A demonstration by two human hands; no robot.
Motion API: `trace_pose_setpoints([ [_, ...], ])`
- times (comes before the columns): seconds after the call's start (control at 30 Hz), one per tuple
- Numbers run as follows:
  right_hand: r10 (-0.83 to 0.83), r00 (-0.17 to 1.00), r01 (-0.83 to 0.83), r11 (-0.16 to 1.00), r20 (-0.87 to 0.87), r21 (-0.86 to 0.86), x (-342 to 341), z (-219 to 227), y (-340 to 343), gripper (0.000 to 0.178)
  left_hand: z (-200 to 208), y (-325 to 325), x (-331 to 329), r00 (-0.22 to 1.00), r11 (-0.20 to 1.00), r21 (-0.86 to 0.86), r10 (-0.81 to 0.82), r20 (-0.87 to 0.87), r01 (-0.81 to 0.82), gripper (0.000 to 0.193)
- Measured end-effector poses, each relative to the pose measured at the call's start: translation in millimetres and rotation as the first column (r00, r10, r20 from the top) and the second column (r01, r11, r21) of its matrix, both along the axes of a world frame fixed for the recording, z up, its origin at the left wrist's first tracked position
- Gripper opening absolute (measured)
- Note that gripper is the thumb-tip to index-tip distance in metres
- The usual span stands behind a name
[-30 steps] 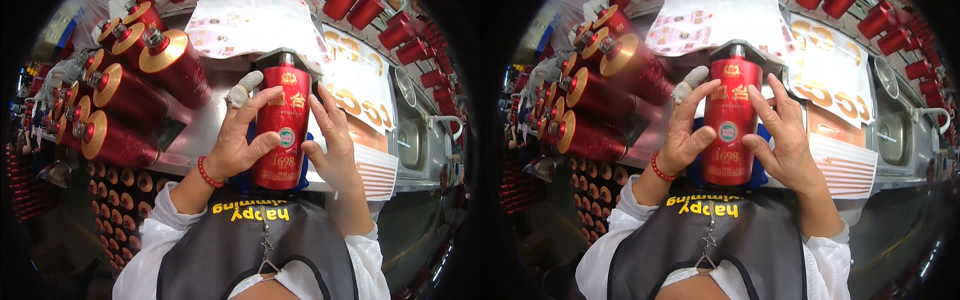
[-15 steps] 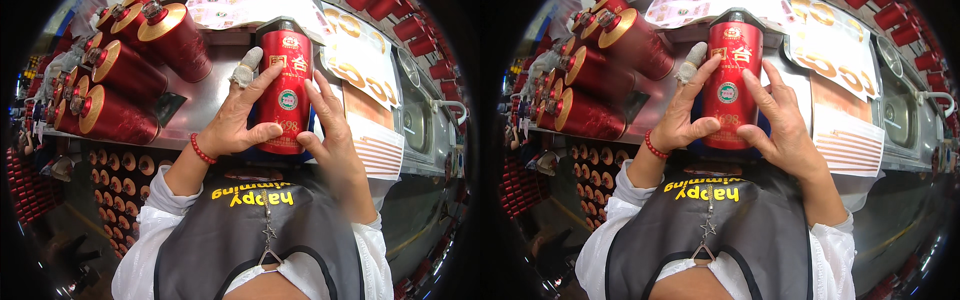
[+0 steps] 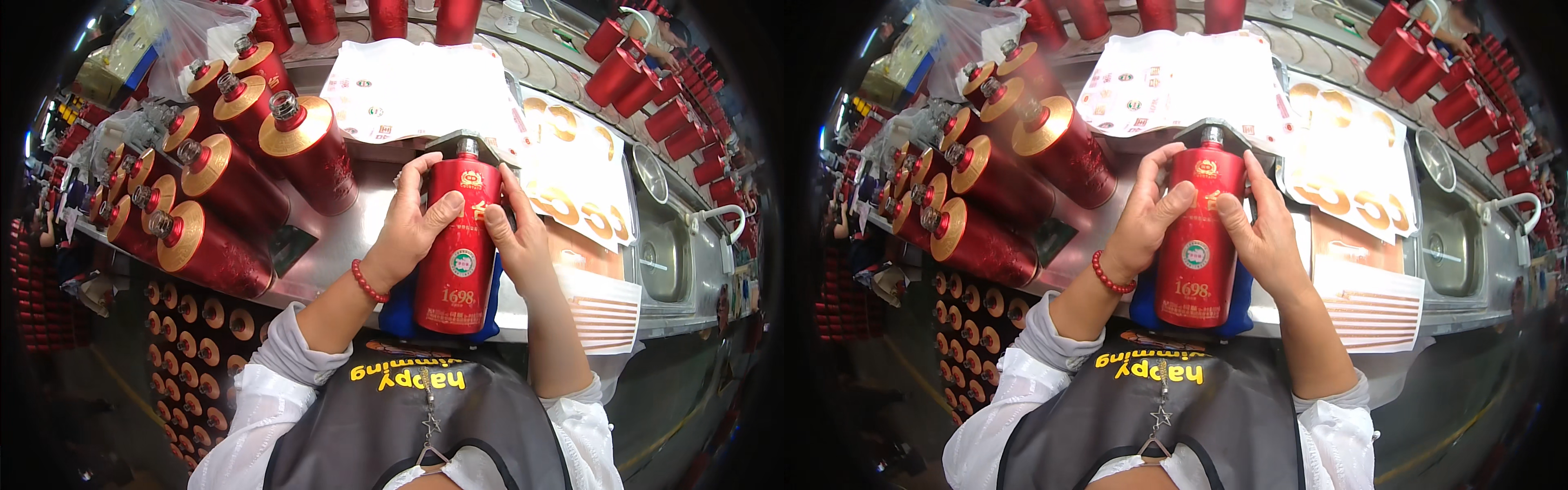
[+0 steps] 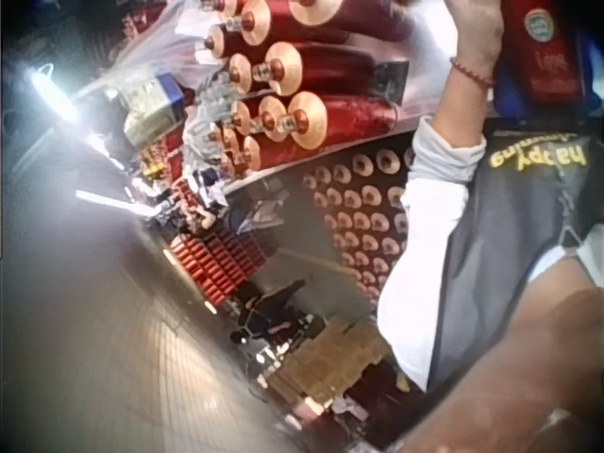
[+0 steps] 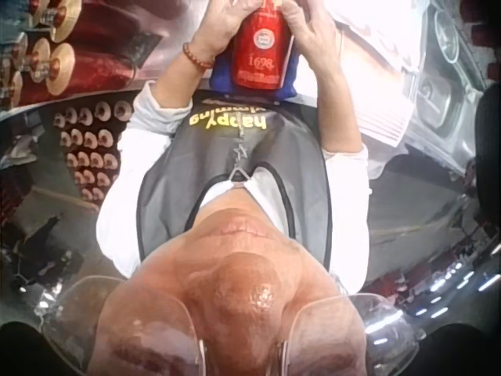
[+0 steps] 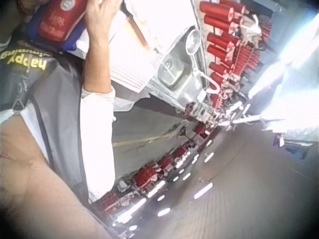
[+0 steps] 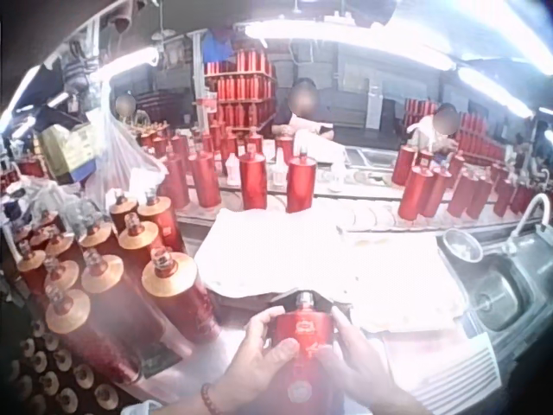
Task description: The person applies a paper label to the body of a red cylindrical bottle, smooths it, and then uses a small tool to press the edges. The person repeats this process on a second bottle.
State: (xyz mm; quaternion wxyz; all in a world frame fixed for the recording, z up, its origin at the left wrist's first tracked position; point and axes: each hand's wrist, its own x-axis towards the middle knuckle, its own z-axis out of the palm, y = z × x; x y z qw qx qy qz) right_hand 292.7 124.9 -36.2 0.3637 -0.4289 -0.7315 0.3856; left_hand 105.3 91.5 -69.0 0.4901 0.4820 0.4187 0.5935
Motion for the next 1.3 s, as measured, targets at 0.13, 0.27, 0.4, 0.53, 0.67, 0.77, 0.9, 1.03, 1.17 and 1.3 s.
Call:
trace_pose_setpoints([
  [0.13, 0.040, 0.995, -0.051, 0.991, -0.088, -0.121, 0, 5, 2, 0.076, 6, -4, 1, 0.978, 0.999, -0.032, -0.021, 0.208, 0.028, 0.064],
  [0.27, 0.018, 0.990, -0.045, 0.981, -0.140, -0.191, -2, 4, 4, 0.077, 7, -1, 2, 0.980, 0.999, -0.034, -0.010, 0.199, 0.017, 0.059],
  [0.4, 0.015, 0.988, -0.047, 0.977, -0.153, -0.206, -5, 5, 6, 0.080, 8, 2, 4, 0.974, 0.999, -0.039, 0.006, 0.227, 0.003, 0.057],
  [0.53, 0.012, 0.994, -0.033, 0.980, -0.108, -0.198, -6, 8, 9, 0.083, 8, 4, 3, 0.980, 0.996, -0.077, -0.019, 0.196, 0.034, 0.052],
  [0.67, 0.004, 0.997, -0.014, 0.992, -0.080, -0.128, -8, 2, 13, 0.083, 10, 4, 4, 0.980, 0.996, -0.086, -0.008, 0.199, 0.026, 0.052],
  [0.77, 0.007, 0.998, -0.014, 0.993, -0.057, -0.121, -8, 3, 13, 0.083, 9, 5, 5, 0.973, 0.998, -0.066, 0.007, 0.232, 0.009, 0.054],
  [0.9, 0.011, 0.997, -0.021, 0.991, -0.074, -0.136, -4, -4, 13, 0.082, 9, 4, 5, 0.984, 0.999, -0.041, 0.019, 0.176, -0.012, 0.056],
  [1.03, 0.033, 0.980, -0.055, 0.993, -0.194, -0.109, 4, 0, 2, 0.075, 0, -6, 3, 0.990, 0.967, 0.212, 0.130, 0.049, -0.138, 0.059],
  [1.17, 0.161, 0.986, -0.164, 0.984, 0.051, 0.069, 22, 6, -17, 0.089, -5, -30, -22, 0.942, 0.954, 0.294, 0.044, -0.334, 0.060, 0.067],
  [1.3, 0.184, 0.977, -0.183, 0.983, 0.109, -0.023, 28, 10, -42, 0.111, -13, -46, -25, 0.933, 0.952, 0.260, -0.060, -0.354, 0.160, 0.088],
])
